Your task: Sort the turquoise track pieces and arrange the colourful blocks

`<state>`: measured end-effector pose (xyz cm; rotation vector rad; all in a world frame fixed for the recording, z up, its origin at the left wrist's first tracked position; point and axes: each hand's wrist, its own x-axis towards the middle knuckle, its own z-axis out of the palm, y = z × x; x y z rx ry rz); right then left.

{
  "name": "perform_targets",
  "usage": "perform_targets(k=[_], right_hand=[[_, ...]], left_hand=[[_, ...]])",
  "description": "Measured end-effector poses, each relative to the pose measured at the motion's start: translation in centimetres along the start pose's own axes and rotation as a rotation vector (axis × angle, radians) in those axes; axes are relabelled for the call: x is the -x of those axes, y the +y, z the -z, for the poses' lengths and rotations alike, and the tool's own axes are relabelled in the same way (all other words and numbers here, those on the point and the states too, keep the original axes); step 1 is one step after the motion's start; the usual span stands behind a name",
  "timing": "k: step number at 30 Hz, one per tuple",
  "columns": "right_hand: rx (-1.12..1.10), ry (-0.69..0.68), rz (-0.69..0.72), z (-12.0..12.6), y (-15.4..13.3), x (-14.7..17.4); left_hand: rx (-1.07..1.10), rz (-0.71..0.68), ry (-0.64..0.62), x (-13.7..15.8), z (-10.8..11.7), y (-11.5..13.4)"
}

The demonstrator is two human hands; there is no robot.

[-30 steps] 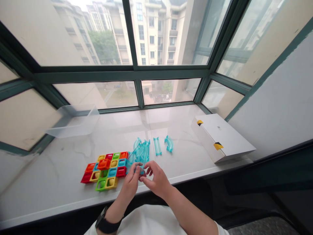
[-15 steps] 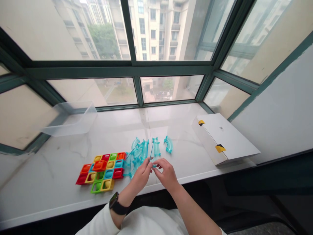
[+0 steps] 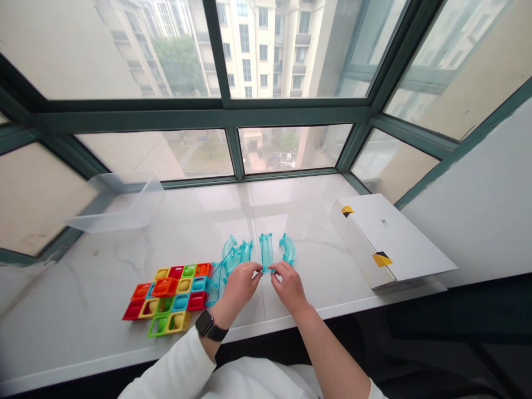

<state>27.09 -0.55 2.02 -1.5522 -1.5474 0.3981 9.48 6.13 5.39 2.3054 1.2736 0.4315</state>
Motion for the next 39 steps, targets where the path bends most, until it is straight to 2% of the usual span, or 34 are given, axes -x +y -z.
perform_targets(k=[10,15,39], right_hand=[[0.005,0.003,-0.054,-1.8,2.0,-0.6],[0.011,-0.006,-0.068,-2.4,2.9,-0.5],[0.031,0.011,-0.046,-3.1,3.2,-0.6]], left_hand=[[-0.13,-0.031,-0.009,-1.7,-1.5,-1.0],[-0.208,-0.038,0.039,-2.1,-1.9,-1.1],[-0.219,-0.003,0.074,-2.3,-2.3,-1.5]])
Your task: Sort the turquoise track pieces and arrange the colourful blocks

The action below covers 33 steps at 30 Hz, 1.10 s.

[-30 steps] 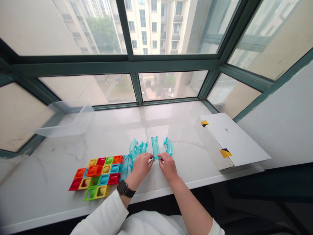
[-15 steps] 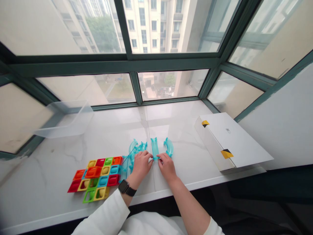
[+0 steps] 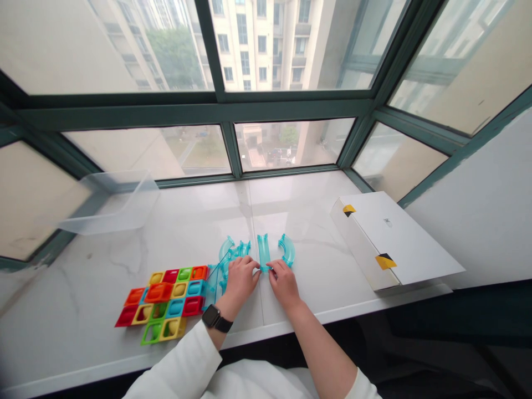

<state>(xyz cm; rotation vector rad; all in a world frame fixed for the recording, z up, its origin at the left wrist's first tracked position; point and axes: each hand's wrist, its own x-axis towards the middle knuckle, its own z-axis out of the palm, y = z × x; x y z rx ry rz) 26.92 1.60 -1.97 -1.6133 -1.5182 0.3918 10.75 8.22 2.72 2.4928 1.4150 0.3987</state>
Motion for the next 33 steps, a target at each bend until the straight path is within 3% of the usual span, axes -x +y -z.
perform_targets(k=[33], right_hand=[[-0.014,0.068,-0.025,-1.2,0.6,1.8]], left_hand=[[-0.017,-0.005,-0.028,-0.1,0.3,0.1]])
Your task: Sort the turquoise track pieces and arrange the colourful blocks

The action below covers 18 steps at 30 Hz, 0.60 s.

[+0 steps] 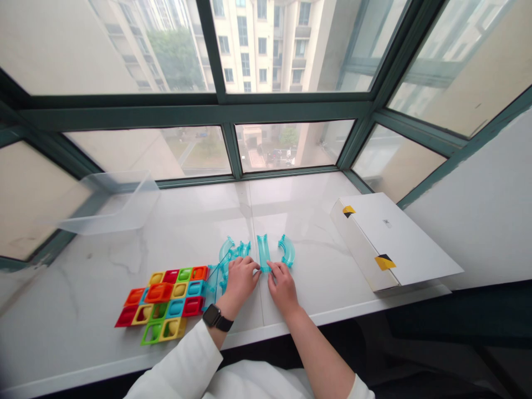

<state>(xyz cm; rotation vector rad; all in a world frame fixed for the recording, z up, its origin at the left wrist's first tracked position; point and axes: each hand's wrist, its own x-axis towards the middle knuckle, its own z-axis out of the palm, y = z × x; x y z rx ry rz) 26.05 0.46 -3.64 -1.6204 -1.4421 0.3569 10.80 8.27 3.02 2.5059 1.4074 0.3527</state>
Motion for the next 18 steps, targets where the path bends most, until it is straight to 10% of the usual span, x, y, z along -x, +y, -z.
perform_targets(k=[18], right_hand=[[0.008,0.01,0.02,0.19,-0.13,-0.18]], left_hand=[[-0.012,0.0,-0.011,0.45,0.17,-0.02]])
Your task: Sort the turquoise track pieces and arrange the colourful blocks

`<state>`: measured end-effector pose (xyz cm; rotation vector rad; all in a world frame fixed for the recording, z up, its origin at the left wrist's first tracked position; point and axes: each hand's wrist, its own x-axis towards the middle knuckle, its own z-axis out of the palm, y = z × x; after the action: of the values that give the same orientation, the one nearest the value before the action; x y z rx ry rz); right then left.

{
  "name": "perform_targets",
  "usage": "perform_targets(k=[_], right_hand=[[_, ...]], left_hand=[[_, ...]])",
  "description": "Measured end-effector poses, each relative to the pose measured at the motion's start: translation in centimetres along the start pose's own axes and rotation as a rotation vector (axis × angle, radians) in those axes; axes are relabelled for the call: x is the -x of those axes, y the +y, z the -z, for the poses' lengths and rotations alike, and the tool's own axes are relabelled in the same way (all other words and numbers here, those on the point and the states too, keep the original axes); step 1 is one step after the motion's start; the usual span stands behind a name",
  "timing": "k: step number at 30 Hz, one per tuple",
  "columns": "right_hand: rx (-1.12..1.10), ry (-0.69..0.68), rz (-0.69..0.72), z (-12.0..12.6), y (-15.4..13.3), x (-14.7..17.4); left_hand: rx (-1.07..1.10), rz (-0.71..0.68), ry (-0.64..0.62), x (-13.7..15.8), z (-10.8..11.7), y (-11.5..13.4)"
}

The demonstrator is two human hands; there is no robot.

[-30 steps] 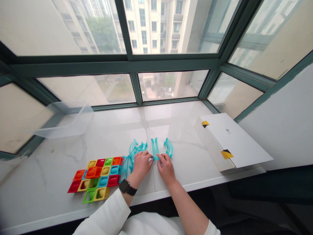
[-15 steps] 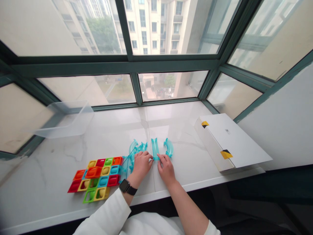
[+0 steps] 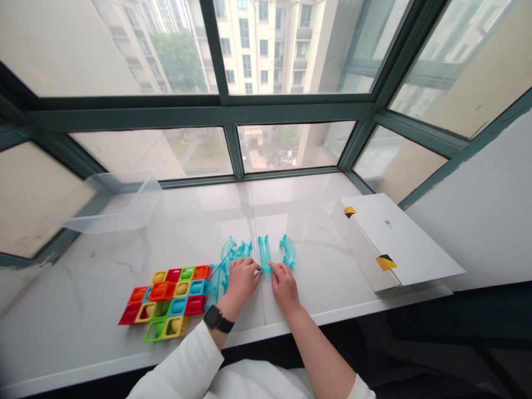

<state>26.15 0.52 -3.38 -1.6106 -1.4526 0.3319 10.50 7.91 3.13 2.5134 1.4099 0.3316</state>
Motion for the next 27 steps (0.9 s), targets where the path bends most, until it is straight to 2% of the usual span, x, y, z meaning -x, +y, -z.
perform_targets(k=[15,27], right_hand=[[0.001,0.051,-0.085,-0.4,0.3,-0.25],[-0.005,0.044,-0.089,-0.55,0.51,-0.12]], left_hand=[[-0.002,-0.008,0.016,-0.06,-0.21,-0.08],[0.002,-0.021,0.031,-0.02,-0.38,-0.25]])
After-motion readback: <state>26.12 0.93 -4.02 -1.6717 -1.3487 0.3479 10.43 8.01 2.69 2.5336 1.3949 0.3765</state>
